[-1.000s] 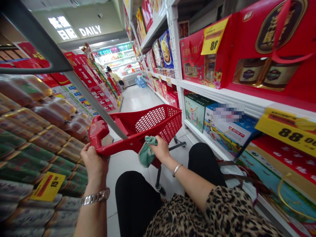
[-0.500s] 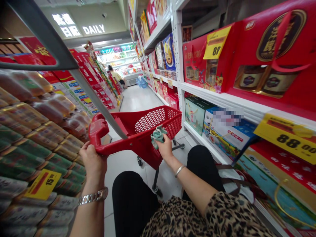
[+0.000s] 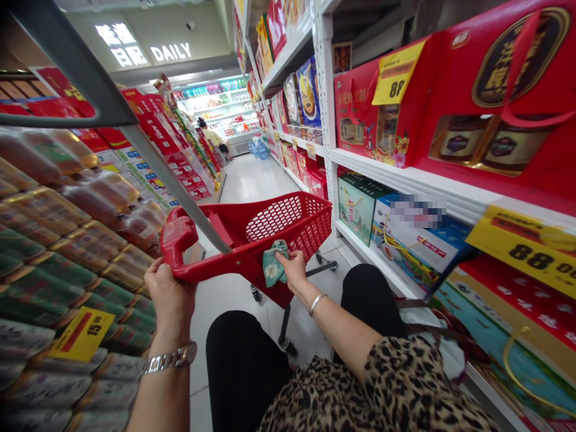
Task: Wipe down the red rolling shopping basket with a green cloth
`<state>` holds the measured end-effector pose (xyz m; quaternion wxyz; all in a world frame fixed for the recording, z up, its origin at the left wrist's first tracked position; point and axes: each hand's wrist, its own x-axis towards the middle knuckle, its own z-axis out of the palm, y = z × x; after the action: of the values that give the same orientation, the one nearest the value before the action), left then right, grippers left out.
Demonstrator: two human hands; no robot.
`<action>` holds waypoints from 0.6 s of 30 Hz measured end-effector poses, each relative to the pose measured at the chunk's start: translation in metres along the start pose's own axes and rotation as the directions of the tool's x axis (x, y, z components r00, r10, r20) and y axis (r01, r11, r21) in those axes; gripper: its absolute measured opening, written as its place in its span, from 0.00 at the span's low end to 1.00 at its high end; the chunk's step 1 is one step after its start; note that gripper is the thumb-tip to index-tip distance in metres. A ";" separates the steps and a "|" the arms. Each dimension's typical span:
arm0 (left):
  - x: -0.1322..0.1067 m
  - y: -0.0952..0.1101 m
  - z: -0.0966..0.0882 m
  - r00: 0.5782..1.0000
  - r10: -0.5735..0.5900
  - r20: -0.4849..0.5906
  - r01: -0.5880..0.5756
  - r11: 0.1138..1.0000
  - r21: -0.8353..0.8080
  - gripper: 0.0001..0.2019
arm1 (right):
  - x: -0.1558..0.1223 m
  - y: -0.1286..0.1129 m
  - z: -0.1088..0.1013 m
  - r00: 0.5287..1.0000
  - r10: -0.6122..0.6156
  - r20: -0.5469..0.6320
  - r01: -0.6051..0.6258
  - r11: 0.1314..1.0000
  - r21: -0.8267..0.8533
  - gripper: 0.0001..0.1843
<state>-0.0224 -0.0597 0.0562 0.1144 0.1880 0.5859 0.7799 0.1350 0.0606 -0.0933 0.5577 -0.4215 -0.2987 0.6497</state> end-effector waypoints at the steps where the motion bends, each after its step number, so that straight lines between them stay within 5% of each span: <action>1: 0.000 0.000 0.000 1.000 -0.001 0.005 0.001 1.000 0.002 0.24 | 0.000 0.000 0.000 0.998 -0.042 -0.038 0.040 0.997 -0.059 0.26; 4: -0.001 0.001 0.000 1.000 -0.005 0.006 0.005 1.000 0.006 0.22 | -0.004 -0.003 0.000 0.957 -0.287 -0.049 0.253 0.902 -0.350 0.18; 8: -0.004 0.004 0.001 1.000 -0.008 -0.010 0.008 1.000 0.004 0.21 | -0.020 -0.005 -0.002 0.857 -0.498 0.130 0.481 0.684 -0.549 0.06; 10: -0.005 0.006 0.002 1.000 -0.017 -0.011 0.017 1.000 0.006 0.21 | -0.030 -0.001 -0.004 0.824 -0.524 0.214 0.542 0.619 -0.568 0.11; 15: -0.003 0.004 0.001 1.000 -0.028 0.003 0.028 1.000 0.001 0.22 | -0.037 0.013 -0.011 0.788 -0.510 0.346 0.604 0.530 -0.595 0.42; 18: -0.003 0.003 0.001 1.000 -0.014 0.006 0.014 1.000 -0.001 0.23 | -0.030 0.016 -0.013 0.787 -0.489 0.375 0.610 0.530 -0.589 0.43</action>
<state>-0.0192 -0.0613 0.0587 0.1219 0.1863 0.5863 0.7789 0.1398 0.0266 -0.1065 0.5111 -0.4248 -0.6779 0.3144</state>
